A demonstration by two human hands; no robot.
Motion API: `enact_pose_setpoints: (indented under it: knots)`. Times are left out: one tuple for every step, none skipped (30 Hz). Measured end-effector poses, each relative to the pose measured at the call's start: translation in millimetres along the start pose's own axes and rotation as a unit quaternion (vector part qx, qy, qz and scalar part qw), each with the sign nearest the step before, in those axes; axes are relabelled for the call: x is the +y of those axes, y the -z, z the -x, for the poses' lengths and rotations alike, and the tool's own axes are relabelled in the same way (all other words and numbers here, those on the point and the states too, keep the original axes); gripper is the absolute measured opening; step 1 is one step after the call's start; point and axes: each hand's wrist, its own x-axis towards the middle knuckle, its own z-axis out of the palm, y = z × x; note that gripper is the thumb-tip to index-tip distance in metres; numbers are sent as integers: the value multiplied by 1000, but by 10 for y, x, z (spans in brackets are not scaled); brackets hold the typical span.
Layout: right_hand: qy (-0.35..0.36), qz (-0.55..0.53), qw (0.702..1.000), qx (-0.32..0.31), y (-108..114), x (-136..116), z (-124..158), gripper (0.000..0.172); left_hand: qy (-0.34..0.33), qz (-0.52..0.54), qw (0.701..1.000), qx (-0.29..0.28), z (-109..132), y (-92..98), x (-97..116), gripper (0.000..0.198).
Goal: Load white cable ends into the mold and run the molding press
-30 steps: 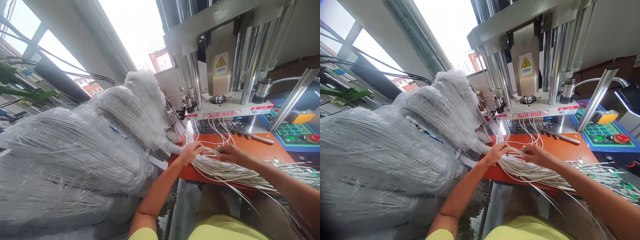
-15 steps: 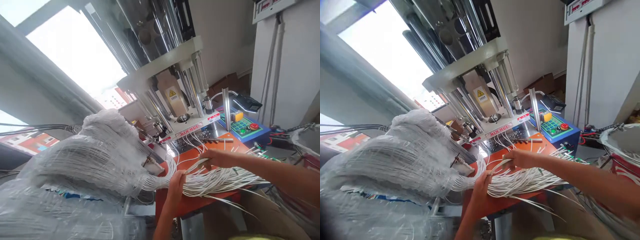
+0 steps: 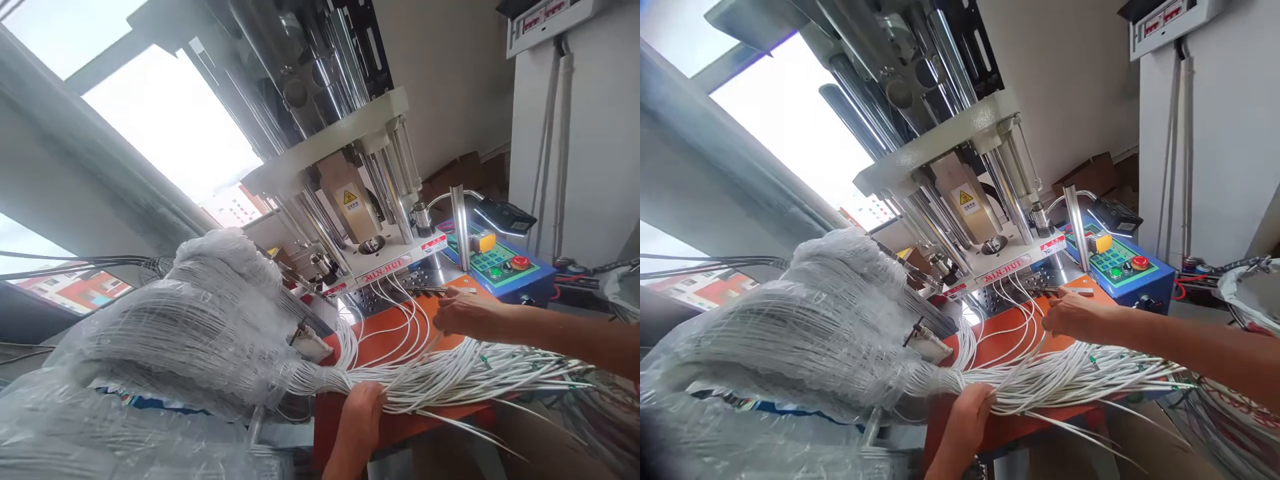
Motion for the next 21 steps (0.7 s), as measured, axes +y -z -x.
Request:
enact_pose_setpoints:
  knots:
    - [4, 29, 1000, -4, -49, 13, 44, 15, 0, -12, 1000, -15, 7, 3, 85, 28]
    - [7, 48, 999, -11, -93, 0, 68, 16, 1, -14, 1000, -16, -11, -3, 193, 32]
    - [11, 59, 998, -19, -127, -35, 69, 17, -1, -3, 1000, -7, -59, -23, 322, 46]
    - [17, 63, 998, -26, -149, -85, 50, 17, -5, 21, 1000, 6, -141, -63, 464, 64]
    - [24, 60, 997, -32, -156, -142, 14, 18, -9, 53, 998, 18, -257, -128, 608, 78]
    - [30, 61, 997, -42, -146, -194, -31, 19, -8, 97, 995, 24, -404, -216, 744, 86]
    - [30, 62, 996, -55, -120, -231, -79, 19, 0, 155, 988, 13, -574, -322, 860, 88]
    - [29, 59, 996, -65, -78, -243, -120, 18, 14, 222, 975, -18, -754, -438, 949, 87]
    - [27, 49, 996, -66, -23, -223, -147, 17, 37, 289, 956, -44, -933, -550, 1010, 82]
    - [24, 32, 998, -55, 38, -168, -155, 17, 58, 345, 935, -57, -1099, -647, 1043, 75]
    - [18, 7, 999, -28, 101, -81, -140, 19, 74, 389, 916, -59, -1242, -718, 1054, 69]
    - [11, -29, 999, 11, 156, 34, -104, 25, 88, 421, 901, -57, -1356, -761, 1049, 64]
    - [1, -80, 995, 58, 198, 166, -52, 34, 99, 445, 888, -58, -1441, -775, 1036, 60]
    - [-20, -143, 984, 103, 220, 306, 9, 41, 106, 463, 878, -66, -1498, -767, 1020, 59]
    - [-47, -215, 965, 139, 219, 442, 69, 45, 115, 477, 868, -80, -1533, -745, 1006, 57]
    - [-77, -289, 940, 166, 195, 565, 120, 47, 125, 487, 858, -104, -1554, -719, 996, 56]
    - [-104, -356, 911, 180, 153, 668, 156, 48, 135, 493, 850, -126, -1565, -696, 991, 55]
    - [-125, -410, 885, 184, 99, 747, 174, 51, 145, 494, 845, -145, -1575, -682, 991, 54]
    - [-138, -446, 865, 182, 41, 801, 174, 54, 153, 492, 842, -162, -1586, -678, 992, 53]
    - [-144, -466, 855, 177, -11, 832, 158, 56, 159, 489, 839, -176, -1602, -684, 993, 51]
    - [-142, -480, 849, 169, -52, 841, 133, 57, 164, 488, 836, -188, -1624, -696, 993, 49]
